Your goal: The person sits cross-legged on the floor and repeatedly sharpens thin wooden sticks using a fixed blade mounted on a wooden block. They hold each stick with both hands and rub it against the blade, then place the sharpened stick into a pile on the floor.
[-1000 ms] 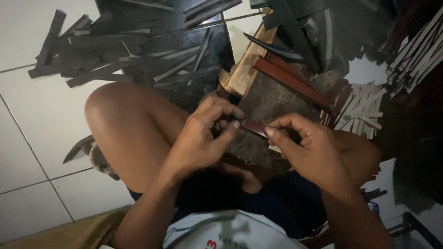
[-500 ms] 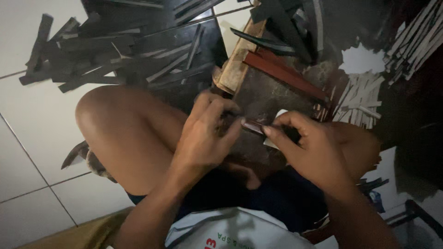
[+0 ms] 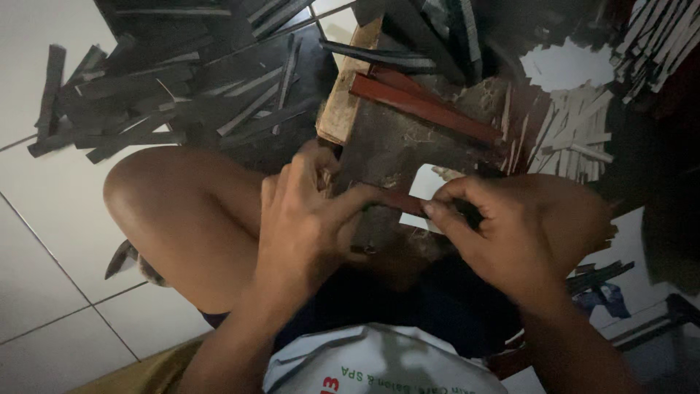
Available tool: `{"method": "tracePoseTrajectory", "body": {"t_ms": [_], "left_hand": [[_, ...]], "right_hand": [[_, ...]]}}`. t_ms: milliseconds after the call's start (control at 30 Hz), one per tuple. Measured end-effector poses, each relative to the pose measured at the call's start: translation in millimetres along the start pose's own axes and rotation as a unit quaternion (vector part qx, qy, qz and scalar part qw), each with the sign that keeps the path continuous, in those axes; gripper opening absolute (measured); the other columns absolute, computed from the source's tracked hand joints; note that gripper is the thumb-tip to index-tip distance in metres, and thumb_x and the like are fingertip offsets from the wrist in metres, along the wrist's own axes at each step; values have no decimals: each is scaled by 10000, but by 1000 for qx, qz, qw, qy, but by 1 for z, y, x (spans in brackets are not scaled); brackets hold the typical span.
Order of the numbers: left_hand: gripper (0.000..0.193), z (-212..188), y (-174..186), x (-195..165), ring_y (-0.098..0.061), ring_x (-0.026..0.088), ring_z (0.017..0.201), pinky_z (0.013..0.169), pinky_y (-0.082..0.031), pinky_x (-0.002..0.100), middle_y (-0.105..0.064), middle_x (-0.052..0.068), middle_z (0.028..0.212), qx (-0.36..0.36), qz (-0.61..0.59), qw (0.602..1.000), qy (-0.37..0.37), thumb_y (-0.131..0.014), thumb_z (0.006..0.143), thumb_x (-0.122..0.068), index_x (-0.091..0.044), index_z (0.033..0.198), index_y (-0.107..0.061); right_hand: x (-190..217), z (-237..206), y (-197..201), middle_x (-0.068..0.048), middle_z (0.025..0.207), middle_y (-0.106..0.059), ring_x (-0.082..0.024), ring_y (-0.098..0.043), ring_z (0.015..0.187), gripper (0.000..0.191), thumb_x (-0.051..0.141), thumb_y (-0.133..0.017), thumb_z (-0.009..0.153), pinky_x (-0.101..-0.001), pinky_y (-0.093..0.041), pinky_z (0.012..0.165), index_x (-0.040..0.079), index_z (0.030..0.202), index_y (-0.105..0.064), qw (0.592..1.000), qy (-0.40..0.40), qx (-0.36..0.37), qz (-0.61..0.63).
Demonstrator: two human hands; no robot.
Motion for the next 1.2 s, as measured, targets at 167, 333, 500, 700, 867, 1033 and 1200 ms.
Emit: {"method": "tracePoseTrajectory", "body": {"t_ms": [167,333,500,700,867,1033,1200], "left_hand": [[466,-15,-2,-16,-523,298,1256,1031,-408,502,-540,107,1336,-3,121,989,-83,-662,803,-196,-167,1266,-705],[527,-22,-25,-35,-504,333,1338,1124,-414,471,-507,184,1406,84,110,987,-84,-617,910,-150,25,1402,-545],[526,-27,-27,-44,-513,320,1345,1129,-406,493,-530,157,1403,31,140,985,-97,-626,926,-164,-72,1438,-547],[627,-24,-23,-49,-564,303,1275,1059,-406,531,-561,99,1349,34,132,986,-94,-686,838,-308,-62,1402,-564],[590,-22,-26,-53,-596,288,1254,1071,-417,499,-561,64,1293,28,200,973,-116,-720,892,-298,-166,1448,-572],[596,-26,-29,-54,-573,344,1266,1062,-405,567,-555,101,1296,33,161,979,-124,-697,892,-309,-142,1449,-566],[577,-28,-33,-54,-516,345,1285,1045,-390,609,-521,132,1338,28,172,977,-120,-676,901,-273,-142,1451,-559]], "right_hand": [[1,1,-2,-63,835,-738,-108,-685,739,123,133,-719,942,-267,-532,629,12,953,-699,1000,-4,0,19],[4,-3,-1,-65,856,-755,-135,-717,737,159,175,-758,905,-292,-533,614,32,959,-714,999,-25,-32,-32],[6,-6,1,-96,897,-732,-175,-720,751,166,180,-751,914,-309,-545,629,31,981,-718,997,-5,-27,-67],[3,-15,14,-103,902,-736,-185,-716,787,175,166,-755,902,-325,-540,661,14,985,-728,997,19,-44,-63],[-7,-14,22,-83,866,-751,-170,-727,755,168,170,-741,895,-316,-551,645,36,998,-749,999,-13,-17,-40],[-11,-18,22,-88,890,-743,-170,-726,777,187,196,-744,916,-319,-550,653,31,1005,-740,999,-4,-14,-31],[-8,-19,19,-83,901,-743,-160,-739,773,190,201,-723,912,-314,-566,644,34,1003,-724,999,-14,-27,-23]]}}
Point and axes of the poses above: each hand's wrist, its own z-axis towards the middle knuckle, its own y-axis out of the back of the hand, x = y × z, the point moved 1 cm from there along z, towards the middle knuckle
